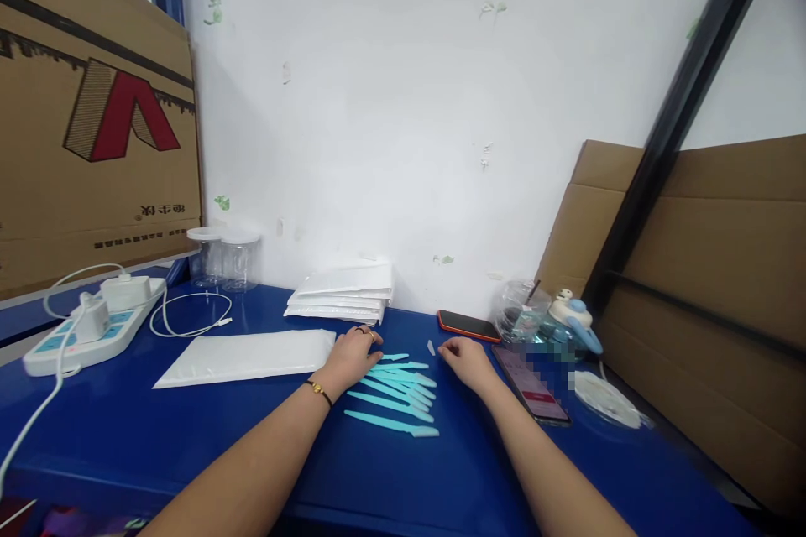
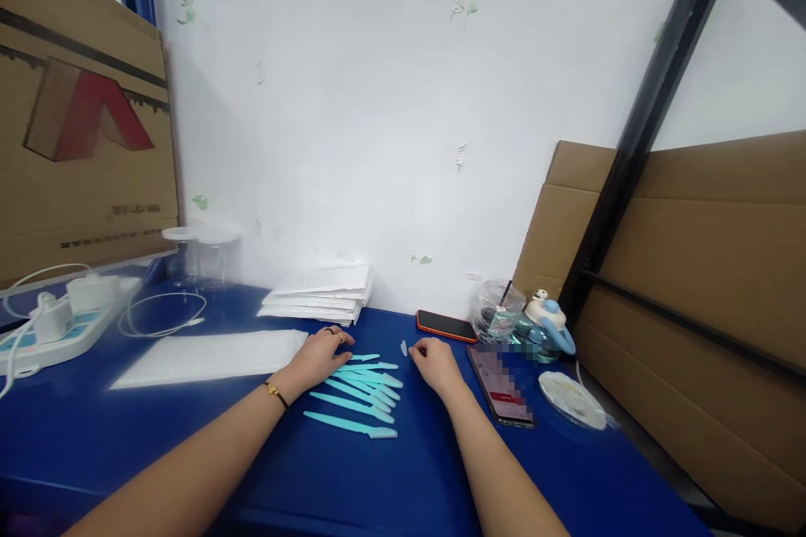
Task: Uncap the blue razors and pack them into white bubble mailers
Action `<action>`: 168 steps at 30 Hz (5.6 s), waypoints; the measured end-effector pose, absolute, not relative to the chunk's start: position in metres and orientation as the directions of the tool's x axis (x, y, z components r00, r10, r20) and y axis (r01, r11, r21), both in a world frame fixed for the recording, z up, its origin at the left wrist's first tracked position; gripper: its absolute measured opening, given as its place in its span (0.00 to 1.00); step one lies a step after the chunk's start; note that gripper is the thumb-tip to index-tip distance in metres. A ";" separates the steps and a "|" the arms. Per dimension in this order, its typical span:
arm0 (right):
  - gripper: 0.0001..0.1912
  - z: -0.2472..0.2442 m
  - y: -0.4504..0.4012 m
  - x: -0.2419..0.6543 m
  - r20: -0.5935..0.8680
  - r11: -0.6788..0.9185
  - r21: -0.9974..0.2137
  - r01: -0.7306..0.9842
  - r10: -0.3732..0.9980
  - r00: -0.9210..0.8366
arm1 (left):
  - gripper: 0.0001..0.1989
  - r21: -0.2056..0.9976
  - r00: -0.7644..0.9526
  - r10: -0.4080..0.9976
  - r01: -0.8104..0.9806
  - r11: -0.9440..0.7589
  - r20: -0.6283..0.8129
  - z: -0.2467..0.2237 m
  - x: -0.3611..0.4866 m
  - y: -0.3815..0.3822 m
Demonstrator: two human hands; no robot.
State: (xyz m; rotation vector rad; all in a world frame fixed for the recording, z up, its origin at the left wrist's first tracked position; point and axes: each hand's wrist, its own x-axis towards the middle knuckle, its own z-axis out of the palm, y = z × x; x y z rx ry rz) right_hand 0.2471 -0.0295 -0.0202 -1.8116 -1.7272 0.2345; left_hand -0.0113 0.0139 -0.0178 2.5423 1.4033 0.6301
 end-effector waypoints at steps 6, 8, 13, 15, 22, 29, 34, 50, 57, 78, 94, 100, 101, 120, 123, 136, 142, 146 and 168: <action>0.03 -0.029 0.005 0.224 0.243 -0.012 -0.518 0.855 0.957 0.160 | 0.06 0.331 0.479 0.843 0.775 -0.538 0.246 -0.021 -0.015 0.020; 0.02 -0.031 0.005 0.222 0.242 0.033 -0.531 0.847 0.964 0.114 | 0.06 0.318 0.522 0.815 0.750 -0.579 0.252 -0.019 -0.019 0.018; 0.06 -0.030 -0.012 0.226 0.240 0.199 -0.575 0.794 0.968 -0.069 | 0.06 0.262 0.633 0.731 0.682 -0.683 0.256 -0.008 -0.024 0.014; 0.06 -0.028 -0.018 0.225 0.250 0.245 -0.586 0.772 0.961 -0.115 | 0.09 0.236 0.647 0.714 0.675 -0.699 0.266 -0.006 -0.023 0.012; 0.07 -0.028 -0.018 0.217 0.317 0.324 -0.573 0.753 0.935 -0.160 | 0.11 0.193 0.647 0.698 0.676 -0.711 0.305 -0.009 -0.021 0.011; 0.08 -0.029 -0.014 0.210 0.339 0.359 -0.550 0.754 0.921 -0.191 | 0.11 0.203 0.658 0.685 0.658 -0.725 0.312 -0.013 -0.017 0.015; 0.07 -0.027 -0.011 0.203 0.304 0.364 -0.548 0.753 0.925 -0.227 | 0.12 0.227 0.662 0.689 0.652 -0.724 0.295 -0.016 -0.008 0.014; 0.37 -0.014 -0.106 0.182 0.009 0.431 -0.438 0.789 0.880 -0.475 | 0.32 0.230 0.778 0.628 0.612 -0.757 -0.007 0.003 -0.022 -0.039; 0.12 -0.017 -0.134 0.162 0.265 0.501 -0.201 0.842 0.855 -0.446 | 0.11 0.013 0.725 0.675 0.680 -0.733 0.135 -0.007 -0.007 -0.087; 0.25 0.096 -0.163 0.161 0.644 0.629 -0.451 0.633 0.720 -0.257 | 0.12 0.772 0.550 0.766 0.308 -0.556 0.332 -0.005 0.013 -0.109; 0.11 0.045 -0.193 0.127 0.267 0.161 -0.947 -0.280 0.877 -0.399 | 0.19 0.912 0.982 0.172 -0.003 0.411 -0.075 0.022 0.007 -0.156; 0.14 0.054 -0.188 0.153 0.317 0.253 -0.773 -0.582 0.949 -0.009 | 0.50 0.843 0.744 0.658 0.274 -0.463 0.120 0.027 -0.052 -0.106; 0.13 0.054 -0.185 0.161 0.317 0.290 -0.777 -0.559 0.947 0.050 | 0.57 0.743 0.671 0.719 0.387 -0.546 0.179 0.028 -0.069 -0.089; 0.22 0.033 -0.162 0.175 0.327 0.426 -0.846 -0.321 0.890 0.319 | 0.31 0.512 0.540 0.831 0.680 -0.525 0.135 0.045 -0.140 -0.006; 0.21 0.078 -0.167 0.168 0.403 0.476 -0.787 -0.393 0.878 0.258 | 0.31 0.788 0.640 0.733 0.319 -0.526 0.231 0.073 -0.113 -0.023; 0.21 0.183 -0.145 0.105 0.620 0.658 -0.705 -0.265 0.753 0.220 | 0.36 0.928 0.880 0.328 -0.371 0.024 0.343 0.067 -0.028 -0.066; 0.19 0.150 -0.142 0.100 0.461 0.471 -0.873 -0.128 0.882 0.101 | 0.38 0.880 0.858 0.341 -0.452 0.144 0.385 0.054 -0.029 -0.075; 0.19 0.152 -0.148 0.104 0.463 0.469 -0.873 -0.136 0.883 0.073 | 0.40 0.876 0.868 0.329 -0.445 0.186 0.372 0.046 -0.030 -0.078; 0.14 0.161 -0.154 0.122 0.454 0.472 -0.874 0.114 0.878 -0.150 | 0.40 0.881 0.912 0.209 -0.398 0.256 0.352 0.046 -0.019 -0.089</action>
